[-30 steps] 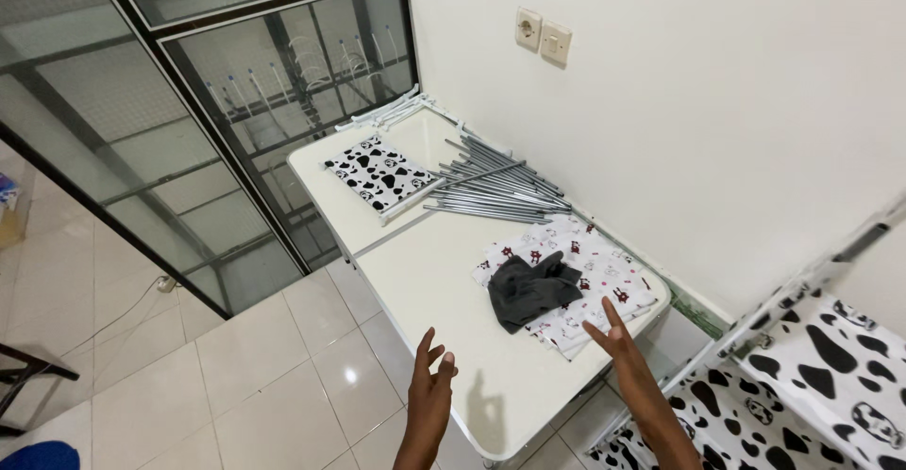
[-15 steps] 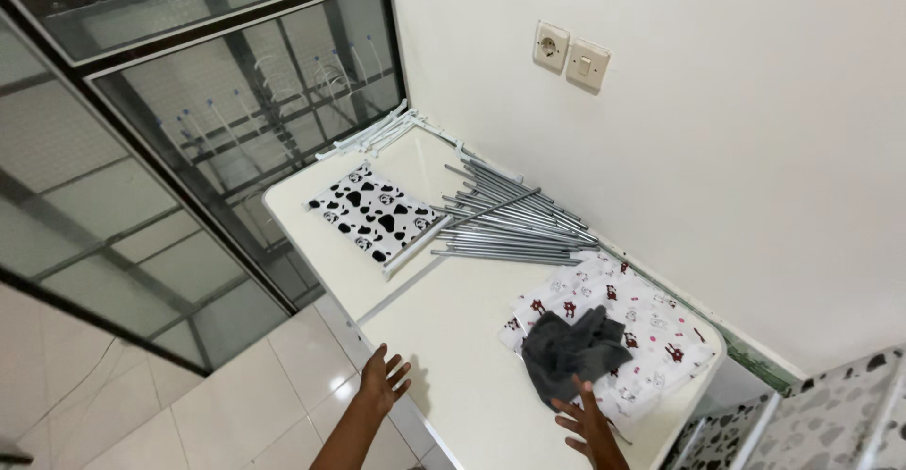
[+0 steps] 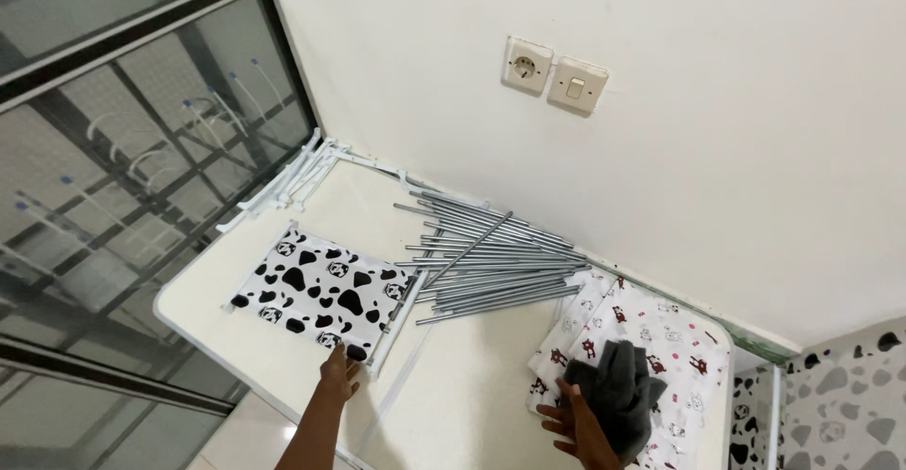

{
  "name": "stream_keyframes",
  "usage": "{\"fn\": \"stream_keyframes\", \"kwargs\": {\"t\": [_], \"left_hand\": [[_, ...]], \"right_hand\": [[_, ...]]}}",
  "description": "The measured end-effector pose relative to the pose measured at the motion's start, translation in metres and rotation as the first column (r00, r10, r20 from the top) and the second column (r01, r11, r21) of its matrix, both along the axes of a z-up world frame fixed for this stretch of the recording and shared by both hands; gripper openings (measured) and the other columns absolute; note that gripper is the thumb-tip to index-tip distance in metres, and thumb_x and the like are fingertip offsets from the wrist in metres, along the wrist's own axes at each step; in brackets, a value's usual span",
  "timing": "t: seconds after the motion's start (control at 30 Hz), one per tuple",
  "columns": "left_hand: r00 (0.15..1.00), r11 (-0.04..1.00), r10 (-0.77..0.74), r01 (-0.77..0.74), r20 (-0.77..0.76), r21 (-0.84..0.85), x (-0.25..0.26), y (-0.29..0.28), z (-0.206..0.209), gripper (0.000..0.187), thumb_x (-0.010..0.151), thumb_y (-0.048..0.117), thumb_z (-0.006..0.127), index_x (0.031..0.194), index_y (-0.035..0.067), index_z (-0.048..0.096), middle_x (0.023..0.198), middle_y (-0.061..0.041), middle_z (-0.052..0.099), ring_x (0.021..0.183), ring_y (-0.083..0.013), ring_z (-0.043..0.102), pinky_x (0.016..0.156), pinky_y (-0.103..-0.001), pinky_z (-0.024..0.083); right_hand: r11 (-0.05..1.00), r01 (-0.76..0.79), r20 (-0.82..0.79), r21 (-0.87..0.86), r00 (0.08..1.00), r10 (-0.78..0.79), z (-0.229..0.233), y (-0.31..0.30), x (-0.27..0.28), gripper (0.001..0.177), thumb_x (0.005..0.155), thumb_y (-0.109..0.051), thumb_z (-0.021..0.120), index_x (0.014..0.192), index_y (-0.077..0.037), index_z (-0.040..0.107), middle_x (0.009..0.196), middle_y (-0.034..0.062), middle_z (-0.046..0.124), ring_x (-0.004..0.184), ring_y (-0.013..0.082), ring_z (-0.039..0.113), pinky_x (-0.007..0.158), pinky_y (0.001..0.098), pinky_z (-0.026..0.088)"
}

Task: The person wipes fabric panels with a cloth, then attaches them to a metal frame to form a multi-tiered storage shelf. They insert metal rods, secure the fabric sides, and stack the completed units.

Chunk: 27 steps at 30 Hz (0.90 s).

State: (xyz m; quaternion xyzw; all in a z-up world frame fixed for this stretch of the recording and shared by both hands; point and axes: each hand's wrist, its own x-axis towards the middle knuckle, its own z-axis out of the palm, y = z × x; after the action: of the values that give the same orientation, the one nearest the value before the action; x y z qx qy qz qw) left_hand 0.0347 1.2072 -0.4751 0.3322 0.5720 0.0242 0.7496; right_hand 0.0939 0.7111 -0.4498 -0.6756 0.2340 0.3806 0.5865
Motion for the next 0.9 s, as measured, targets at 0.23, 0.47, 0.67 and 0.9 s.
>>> {"fn": "stream_keyframes", "kwargs": {"t": [0.23,0.47,0.67,0.9], "left_hand": [[0.999,0.950,0.035,-0.024,-0.027,0.313,0.020,0.016,-0.001,0.032,0.100,0.025,0.068,0.114,-0.004,0.063,0.099,-0.012,0.067,0.083,-0.0246,0.060,0.067,-0.041,0.048],[0.934,0.884,0.051,-0.208,0.355,0.420,0.011,0.020,0.051,0.021,0.104,0.021,0.062,0.113,0.003,0.054,0.097,-0.007,0.063,0.081,-0.0171,0.060,0.066,-0.035,0.052],[0.881,0.860,0.003,-0.244,0.474,0.448,-0.016,-0.092,0.170,0.022,0.101,0.014,0.062,0.118,0.003,0.052,0.106,-0.007,0.064,0.093,-0.0186,0.068,0.073,-0.036,0.060],[0.722,0.896,-0.300,-0.011,0.624,0.444,-0.045,-0.346,0.236,0.066,0.085,-0.012,0.070,0.147,-0.004,0.049,0.101,-0.031,0.055,0.084,-0.0311,0.052,0.079,-0.040,0.060]], "right_hand": [[0.987,0.145,0.003,0.075,0.989,-0.145,0.013,0.011,0.019,0.077,0.090,-0.077,0.031,0.157,-0.041,0.040,0.131,0.0029,0.074,0.114,0.0243,0.062,0.099,0.0478,0.044],[0.994,0.098,0.049,0.052,0.994,-0.100,0.064,0.032,-0.013,0.080,0.090,-0.077,0.032,0.155,-0.033,0.046,0.131,0.0039,0.076,0.118,0.0229,0.066,0.102,0.0462,0.046],[0.998,-0.027,0.087,0.060,0.996,0.022,0.157,0.047,-0.043,0.080,0.091,-0.074,0.032,0.153,-0.026,0.050,0.134,0.0032,0.073,0.118,0.0194,0.065,0.104,0.0412,0.046],[0.932,0.110,0.290,0.345,0.932,-0.218,0.271,-0.001,-0.075,0.064,0.101,-0.052,0.040,0.149,-0.012,0.053,0.120,0.0068,0.069,0.104,0.0181,0.061,0.094,0.0362,0.051]]}}
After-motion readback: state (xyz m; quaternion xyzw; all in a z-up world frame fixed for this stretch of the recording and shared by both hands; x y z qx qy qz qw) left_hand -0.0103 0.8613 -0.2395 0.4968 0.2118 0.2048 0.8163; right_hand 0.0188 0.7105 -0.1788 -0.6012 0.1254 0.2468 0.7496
